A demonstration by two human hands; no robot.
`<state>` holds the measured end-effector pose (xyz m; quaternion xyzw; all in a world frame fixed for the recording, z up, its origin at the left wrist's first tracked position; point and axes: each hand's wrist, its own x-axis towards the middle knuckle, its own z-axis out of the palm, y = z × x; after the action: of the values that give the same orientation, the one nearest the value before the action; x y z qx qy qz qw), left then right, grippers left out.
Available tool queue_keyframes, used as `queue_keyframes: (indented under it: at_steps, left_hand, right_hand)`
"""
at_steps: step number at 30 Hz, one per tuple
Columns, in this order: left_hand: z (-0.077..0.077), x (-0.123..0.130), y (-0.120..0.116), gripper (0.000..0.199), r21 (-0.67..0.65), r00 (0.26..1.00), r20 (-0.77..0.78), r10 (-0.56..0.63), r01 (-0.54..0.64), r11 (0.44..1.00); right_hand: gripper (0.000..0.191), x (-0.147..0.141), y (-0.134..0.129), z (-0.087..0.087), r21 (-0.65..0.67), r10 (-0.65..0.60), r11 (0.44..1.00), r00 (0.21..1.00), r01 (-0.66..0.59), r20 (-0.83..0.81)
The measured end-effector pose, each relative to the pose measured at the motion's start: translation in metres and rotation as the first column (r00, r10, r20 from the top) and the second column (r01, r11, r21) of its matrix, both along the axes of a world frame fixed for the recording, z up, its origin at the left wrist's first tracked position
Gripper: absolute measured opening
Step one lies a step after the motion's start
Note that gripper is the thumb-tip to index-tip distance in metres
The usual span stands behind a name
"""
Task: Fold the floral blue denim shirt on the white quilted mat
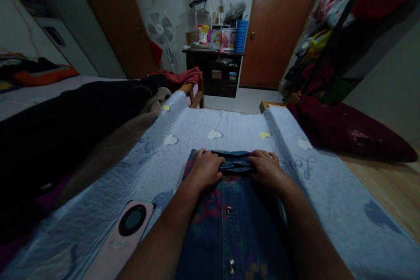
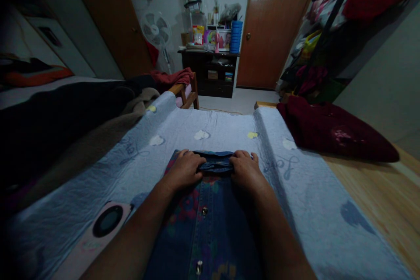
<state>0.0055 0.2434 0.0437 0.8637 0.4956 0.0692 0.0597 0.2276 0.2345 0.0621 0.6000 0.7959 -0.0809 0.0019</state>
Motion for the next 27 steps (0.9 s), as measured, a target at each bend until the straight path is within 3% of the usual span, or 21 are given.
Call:
queue_keyframes:
  at_steps: [7,11,13,20,23,27]
  left_hand:
    - [0.005,-0.001,0.002,0.017,-0.030,0.999,0.018,-0.028,0.028,0.999]
    - [0.007,0.000,0.002,0.009,-0.056,0.999,0.015,-0.043,0.044,0.997]
    - [0.007,0.000,0.002,0.010,-0.070,0.999,0.013,-0.039,0.040,0.997]
    - [0.007,-0.009,0.003,0.024,-0.029,0.999,-0.012,0.046,-0.046,0.999]
    - [0.004,-0.014,0.005,0.025,-0.003,0.994,-0.005,0.107,-0.107,0.994]
    - [-0.001,-0.017,0.009,0.016,0.017,0.988,0.024,0.154,-0.155,0.988]
  right_hand:
    - [0.020,-0.007,-0.014,0.031,-0.185,0.161,0.972,0.985,-0.147,0.063]
    - [0.014,-0.012,-0.018,0.035,-0.223,0.178,0.961,0.983,-0.162,0.054]
    - [0.015,-0.013,-0.018,0.032,-0.200,0.153,0.970,0.987,-0.140,0.051]
    - [0.043,0.004,-0.012,0.021,-0.167,0.035,0.986,0.998,-0.027,0.045]
    - [0.039,0.019,-0.005,0.022,-0.184,-0.054,0.981,0.997,0.064,0.058]
    - [0.024,0.029,0.004,0.021,-0.205,-0.090,0.976,0.994,0.074,-0.067]
